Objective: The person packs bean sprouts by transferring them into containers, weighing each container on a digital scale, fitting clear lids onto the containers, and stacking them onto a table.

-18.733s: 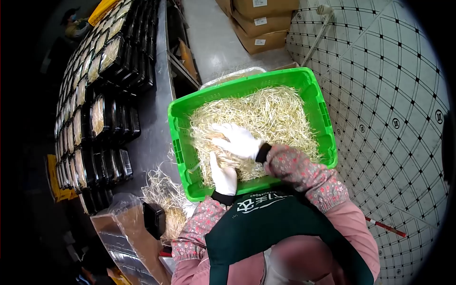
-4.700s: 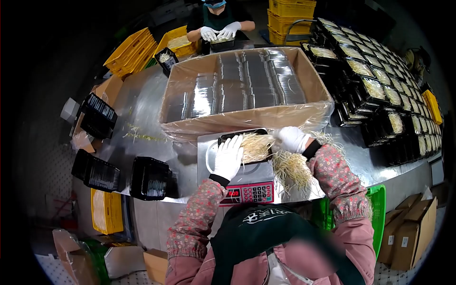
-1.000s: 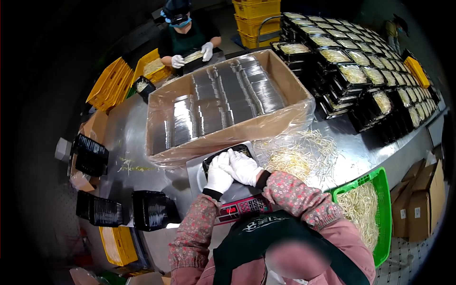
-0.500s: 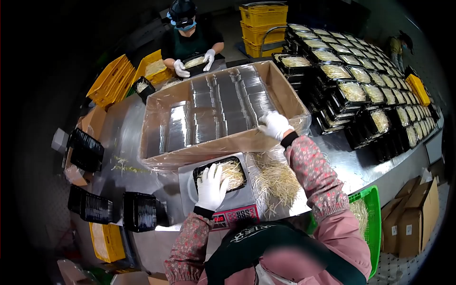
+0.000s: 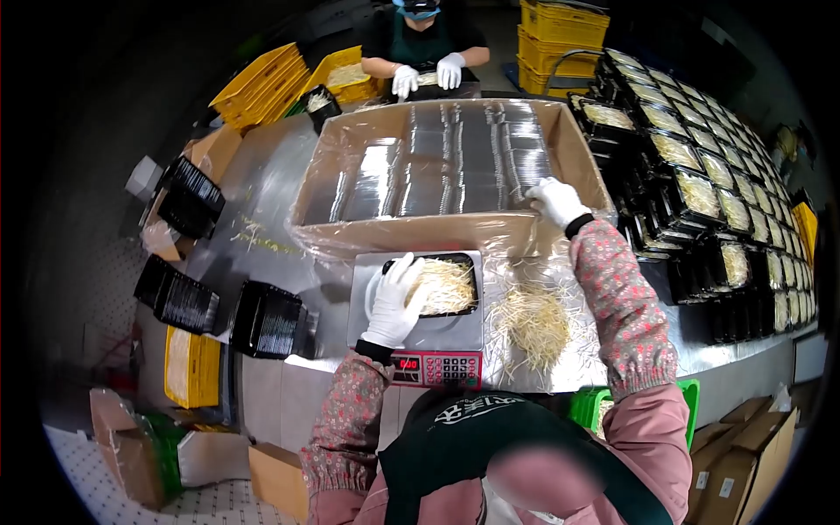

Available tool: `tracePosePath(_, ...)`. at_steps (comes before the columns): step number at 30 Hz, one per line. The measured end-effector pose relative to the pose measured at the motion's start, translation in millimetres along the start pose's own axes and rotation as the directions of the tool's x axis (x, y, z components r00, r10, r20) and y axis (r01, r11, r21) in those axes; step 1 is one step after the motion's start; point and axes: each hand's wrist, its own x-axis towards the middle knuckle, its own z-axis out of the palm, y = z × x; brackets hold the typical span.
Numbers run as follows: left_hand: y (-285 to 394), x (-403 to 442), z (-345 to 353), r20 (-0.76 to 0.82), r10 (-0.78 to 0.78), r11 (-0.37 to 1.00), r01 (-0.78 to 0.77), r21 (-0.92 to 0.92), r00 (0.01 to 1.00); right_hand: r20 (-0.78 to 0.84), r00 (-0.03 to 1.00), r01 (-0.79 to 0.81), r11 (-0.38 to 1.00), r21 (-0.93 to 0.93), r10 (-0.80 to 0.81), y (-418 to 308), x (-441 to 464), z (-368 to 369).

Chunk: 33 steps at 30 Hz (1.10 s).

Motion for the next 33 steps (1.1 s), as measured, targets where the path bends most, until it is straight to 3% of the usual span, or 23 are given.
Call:
tracePosePath(2,1,-6,-13,-0.179,-0.069,0.980,0.033,-0.199,0.981,-0.057,0.997,0.043,0.999,0.019,-0.042,6,-5,3)
tracePosePath(7,-14,-22,-50,-0.234,-0.325,0.875,0.197,-0.441,0.916,0.020,0.989,-0.147,0.987,-0.070,0.149,1,-4,-22)
tracePosePath(8,-14,-25,-57,-0.233,-0.366,0.844,0.216,-0.490,0.901,-0.081,0.989,-0.131,0.989,-0.070,0.125,-8,-3,-40)
tracePosePath(10,-16,-27,-72,-0.162,-0.496,0.640,0.233,-0.732,0.853,-0.315,0.949,-0.010,0.998,-0.054,-0.007,-30,1,-88)
tracePosePath(11,-11,-27,-82,-0.133,-0.523,0.604,0.257,-0.754,0.842,-0.346,0.937,-0.045,0.998,0.032,0.053,-56,2,-120)
tracePosePath(13,1,-18,-103,0.028,-0.525,0.489,0.328,-0.808,0.851,-0.372,0.916,0.106,0.806,0.583,0.149,-96,4,-154)
tracePosePath(14,2,-13,-109,0.119,-0.509,0.373,0.344,-0.862,0.852,-0.502,0.864,0.295,0.771,0.565,0.038,-123,3,-168)
tracePosePath(17,16,13,-122,0.322,-0.412,0.116,0.400,-0.909,0.852,-0.514,0.807,0.523,0.755,0.394,-0.291,-186,0,-175)
tracePosePath(18,28,21,-129,0.359,-0.405,-0.002,0.392,-0.920,0.840,-0.497,0.756,0.621,0.706,0.340,-0.426,-202,-1,-167)
tracePosePath(19,19,23,-126,0.333,-0.333,-0.015,0.349,-0.937,0.882,-0.440,0.718,0.687,0.649,0.326,-0.539,-215,-1,-157)
tracePosePath(20,13,25,-125,0.301,-0.260,-0.031,0.304,-0.952,0.917,-0.275,0.724,0.689,0.644,0.332,-0.633,-213,-6,-143)
tracePosePath(21,8,24,-125,0.234,-0.337,0.171,0.303,-0.938,0.912,-0.223,0.764,0.635,0.645,0.425,-0.605,-212,-12,-133)
tracePosePath(22,17,23,-127,0.202,-0.397,0.180,0.292,-0.939,0.895,-0.165,0.799,0.570,0.642,0.512,-0.578,-211,-17,-125)
tracePosePath(23,20,18,-121,0.126,-0.414,0.336,0.281,-0.899,0.901,-0.127,0.844,0.481,0.631,0.608,-0.521,-206,-22,-120)
tracePosePath(24,24,14,-114,0.048,-0.413,0.484,0.264,-0.834,0.910,-0.125,0.896,0.400,0.650,0.645,-0.427,-204,-30,-120)
tracePosePath(25,28,9,-102,0.008,-0.394,0.498,0.221,-0.839,0.919,-0.133,0.961,0.257,0.611,0.749,-0.242,-205,-38,-109)
tracePosePath(26,30,1,-88,0.025,-0.333,0.450,0.182,-0.874,0.943,-0.115,0.992,0.124,0.535,0.836,-0.049,-206,-48,-90)
tracePosePath(27,35,-7,-73,0.027,-0.248,0.490,0.149,-0.859,0.968,0.081,0.983,-0.124,0.276,0.953,0.165,-214,-56,-72)
tracePosePath(28,38,-15,-61,0.107,-0.247,0.508,0.223,-0.832,0.963,-0.002,0.974,-0.071,0.316,0.946,0.225,-204,-63,-33)
tracePosePath(29,38,-21,-51,0.148,-0.240,0.616,0.269,-0.741,0.959,0.031,0.959,-0.123,0.314,0.941,0.283,-198,-72,-12)
tracePosePath(30,30,-29,-37,0.169,-0.285,0.599,0.313,-0.738,0.944,0.078,0.946,-0.191,0.346,0.918,0.316,-194,-81,3)
tracePosePath(32,17,-22,-23,0.207,-0.382,0.719,0.430,-0.546,0.901,0.108,0.938,-0.263,0.475,0.840,0.328,-190,-85,25)
tracePosePath(33,-3,-19,-10,0.056,-0.356,0.862,0.352,-0.365,0.933,0.084,0.943,-0.259,0.555,0.790,0.321,-187,-80,35)
